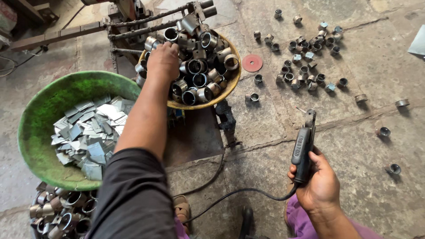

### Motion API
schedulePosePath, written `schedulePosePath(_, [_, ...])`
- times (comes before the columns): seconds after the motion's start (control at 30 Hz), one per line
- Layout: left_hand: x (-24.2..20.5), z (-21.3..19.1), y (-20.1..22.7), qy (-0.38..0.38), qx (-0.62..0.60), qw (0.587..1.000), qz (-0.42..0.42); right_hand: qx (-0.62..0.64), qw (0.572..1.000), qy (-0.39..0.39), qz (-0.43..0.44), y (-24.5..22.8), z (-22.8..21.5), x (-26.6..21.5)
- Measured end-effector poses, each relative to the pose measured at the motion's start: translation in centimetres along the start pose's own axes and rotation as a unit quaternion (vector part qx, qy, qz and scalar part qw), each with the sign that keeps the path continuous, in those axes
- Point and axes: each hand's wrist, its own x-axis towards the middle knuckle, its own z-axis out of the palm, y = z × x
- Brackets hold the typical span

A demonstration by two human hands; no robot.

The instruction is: The person sits cross-legged and repeatedly picks up small metal pieces and cylindrical metal parts, placing them on a work surface. They use a handheld welding tool to join the pieces, creating bright sparks, then place the finished parts into a nearby bowl.

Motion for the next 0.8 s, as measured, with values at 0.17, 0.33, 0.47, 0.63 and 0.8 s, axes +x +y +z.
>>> schedulePosePath(0.17, [-8.0,-2.7,1.3,0.07,-0.07,0.99,0.105,-0.011,1.0,-0.011,-0.003,0.1,0.3,-0.3])
schedulePosePath(0.33, [-17.4,-0.1,3.9,-0.036,-0.219,0.971,0.086,-0.023,0.999,-0.026,-0.007,0.7,0.1,-0.7])
schedulePosePath(0.47, [-21.9,2.0,6.3,-0.177,-0.288,0.934,0.113,-0.038,0.999,-0.02,-0.009,1.3,0.4,-0.6])
schedulePosePath(0.63, [-22.5,4.1,7.9,-0.163,-0.276,0.939,0.125,-0.061,0.998,-0.01,-0.014,2.1,0.9,-0.4])
schedulePosePath(0.8, [-23.0,-0.9,7.9,-0.156,-0.228,0.952,0.136,-0.067,0.997,-0.027,-0.031,3.2,0.4,0.8])
